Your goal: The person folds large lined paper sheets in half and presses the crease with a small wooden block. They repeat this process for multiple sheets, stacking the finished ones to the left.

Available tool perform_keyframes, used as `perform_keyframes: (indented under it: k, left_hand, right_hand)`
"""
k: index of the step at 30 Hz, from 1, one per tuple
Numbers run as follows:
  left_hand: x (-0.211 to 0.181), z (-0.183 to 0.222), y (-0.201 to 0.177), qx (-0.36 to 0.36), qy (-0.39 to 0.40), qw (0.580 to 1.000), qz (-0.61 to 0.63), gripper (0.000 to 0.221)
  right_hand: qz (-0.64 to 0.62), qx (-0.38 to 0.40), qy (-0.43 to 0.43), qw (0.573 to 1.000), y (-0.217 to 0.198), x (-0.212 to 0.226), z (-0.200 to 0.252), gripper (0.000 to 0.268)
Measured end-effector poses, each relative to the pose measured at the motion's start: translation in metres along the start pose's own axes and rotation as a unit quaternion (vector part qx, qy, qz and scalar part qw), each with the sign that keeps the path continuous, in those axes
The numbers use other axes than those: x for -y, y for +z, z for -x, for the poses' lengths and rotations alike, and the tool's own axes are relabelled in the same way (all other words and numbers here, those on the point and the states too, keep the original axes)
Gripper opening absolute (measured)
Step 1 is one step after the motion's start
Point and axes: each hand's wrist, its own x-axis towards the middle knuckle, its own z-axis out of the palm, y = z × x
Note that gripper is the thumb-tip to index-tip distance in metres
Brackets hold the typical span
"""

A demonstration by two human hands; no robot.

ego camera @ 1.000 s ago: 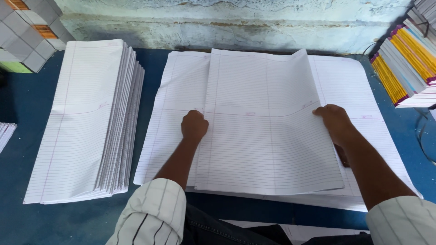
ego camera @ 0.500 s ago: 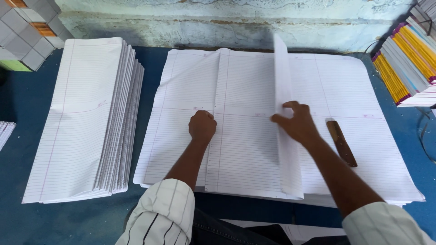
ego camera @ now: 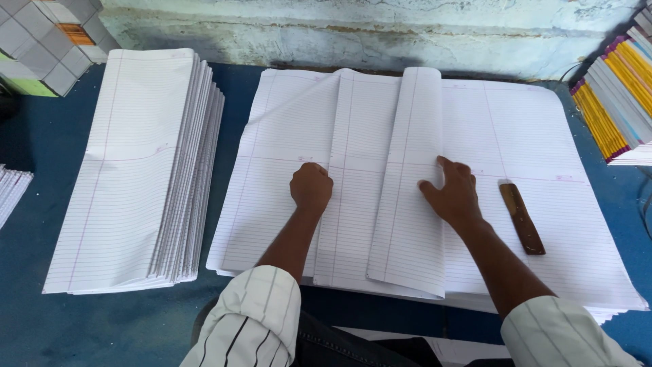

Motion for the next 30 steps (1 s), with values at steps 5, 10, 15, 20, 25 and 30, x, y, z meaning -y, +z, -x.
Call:
perform_keyframes:
  k: [5, 10, 15, 20, 25, 30]
  left_hand:
    - [0.001, -0.004, 0.000, -0.009, 0.002, 1.000, 0.010, 0.004]
    - [0.001, -0.005, -0.004, 0.010, -0.007, 1.000, 0.019, 0.001]
    - [0.001, -0.004, -0.006, 0.026, 0.000, 0.999, 0.019, 0.002]
    - [0.000, -0.004, -0.007, 0.027, 0.004, 1.000, -0.001, 0.003]
    - [-0.007, 0.005, -0.020, 0.044, -0.010, 0.998, 0.034, 0.010]
    - [-0.016, 0.017, -0.031, 0.056, -0.029, 0.997, 0.053, 0.026]
  right_hand:
    - [0.019, 0.032, -0.070, 0.997, 0.015, -0.010, -0.002, 0.092]
    - [0.012, 0.037, -0.059, 0.998, 0.031, 0.002, 0.005, 0.093]
    - [0.010, 0.021, -0.125, 0.992, 0.040, 0.024, 0.013, 0.091]
    - [0.032, 0.028, -0.111, 0.993, 0.047, 0.049, 0.019, 0.093]
    - [0.082, 0.020, -0.125, 0.989, 0.051, 0.064, 0.024, 0.092]
    - [0.099, -0.001, -0.138, 0.986, 0.055, 0.074, 0.027, 0.092]
